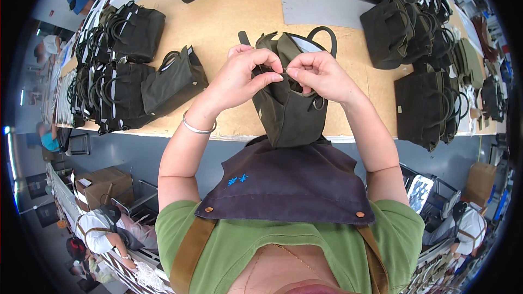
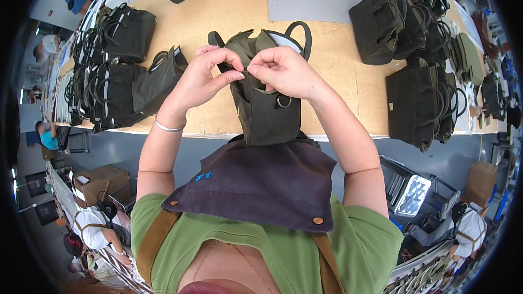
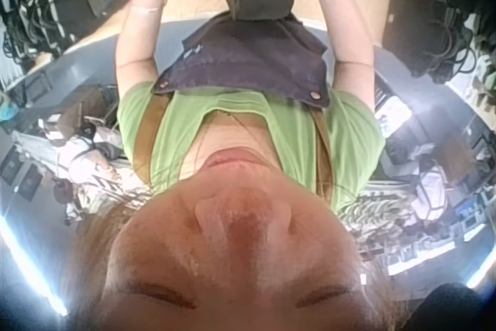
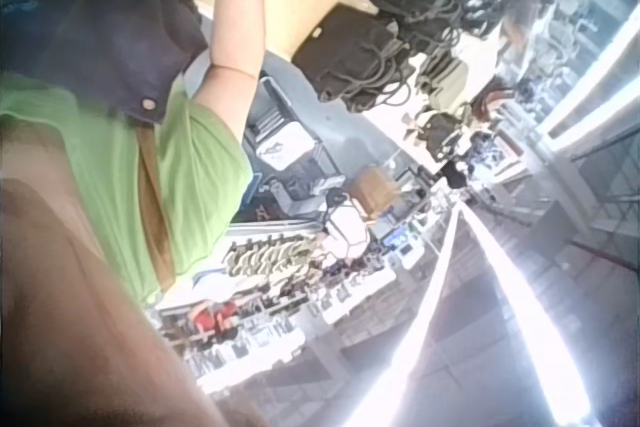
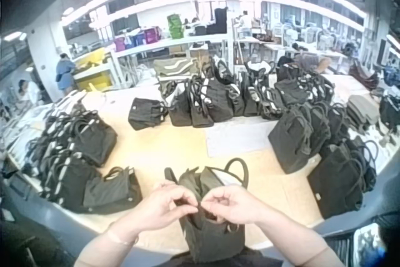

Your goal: The person assembles small green fabric bags by hand, repeatedly opening and closing zippers, adjusting straps, and securing metal rings. They handle multiple bags one at a time on a workbench, placing finished units aside.

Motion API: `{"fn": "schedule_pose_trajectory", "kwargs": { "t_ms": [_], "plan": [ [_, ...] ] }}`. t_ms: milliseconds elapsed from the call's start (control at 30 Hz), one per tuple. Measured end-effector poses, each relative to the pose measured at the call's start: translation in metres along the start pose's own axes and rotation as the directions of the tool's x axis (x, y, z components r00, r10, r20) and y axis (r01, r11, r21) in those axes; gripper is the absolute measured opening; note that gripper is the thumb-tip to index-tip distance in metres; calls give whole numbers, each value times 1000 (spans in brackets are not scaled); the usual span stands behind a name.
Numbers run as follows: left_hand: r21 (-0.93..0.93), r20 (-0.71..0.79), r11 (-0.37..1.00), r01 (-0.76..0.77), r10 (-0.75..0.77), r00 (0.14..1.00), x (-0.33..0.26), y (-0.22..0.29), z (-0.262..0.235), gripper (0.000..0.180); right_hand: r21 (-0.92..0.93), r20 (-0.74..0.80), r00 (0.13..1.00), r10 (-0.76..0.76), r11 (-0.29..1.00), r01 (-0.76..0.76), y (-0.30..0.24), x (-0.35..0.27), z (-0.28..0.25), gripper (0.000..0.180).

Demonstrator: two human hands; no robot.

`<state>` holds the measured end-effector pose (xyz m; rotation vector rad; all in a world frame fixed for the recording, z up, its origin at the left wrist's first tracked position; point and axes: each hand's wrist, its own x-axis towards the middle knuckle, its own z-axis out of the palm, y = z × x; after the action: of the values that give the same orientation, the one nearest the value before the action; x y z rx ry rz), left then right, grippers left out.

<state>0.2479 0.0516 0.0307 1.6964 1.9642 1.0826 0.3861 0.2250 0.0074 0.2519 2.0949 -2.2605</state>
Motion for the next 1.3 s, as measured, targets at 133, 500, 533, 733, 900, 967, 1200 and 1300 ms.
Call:
{"fn": "schedule_pose_trajectory", "kwargs": {
  "t_ms": [133,500,533,733,900,967,1200,1300],
  "plan": [
    [29,-32,999,-27,28,999,-1,0,3,9,28,-57,997,-44,999,45,2,-2,5,16],
    [135,52,990,34,-41,998,-2,12,1,10,35,-155,985,-81,996,87,6,-8,17,14],
    [143,55,988,53,-62,997,-2,13,1,10,39,-159,983,-90,994,97,6,-9,18,14],
    [171,56,971,168,-179,982,1,23,1,12,-171,-156,975,-155,977,128,9,-11,13,9],
    [-26,-25,983,180,-180,983,-5,15,4,17,-433,-231,874,-427,850,300,-2,-17,23,6],
    [27,-55,990,139,-137,989,-7,14,3,18,-409,-360,817,-451,863,296,-5,-22,27,6],
    [43,-33,991,126,-124,992,-6,14,3,18,-307,-173,967,-189,943,130,-8,-26,17,10],
    [24,-10,992,120,-120,993,-5,16,2,17,-255,-144,980,-138,962,98,-2,-23,14,11]
  ]
}}
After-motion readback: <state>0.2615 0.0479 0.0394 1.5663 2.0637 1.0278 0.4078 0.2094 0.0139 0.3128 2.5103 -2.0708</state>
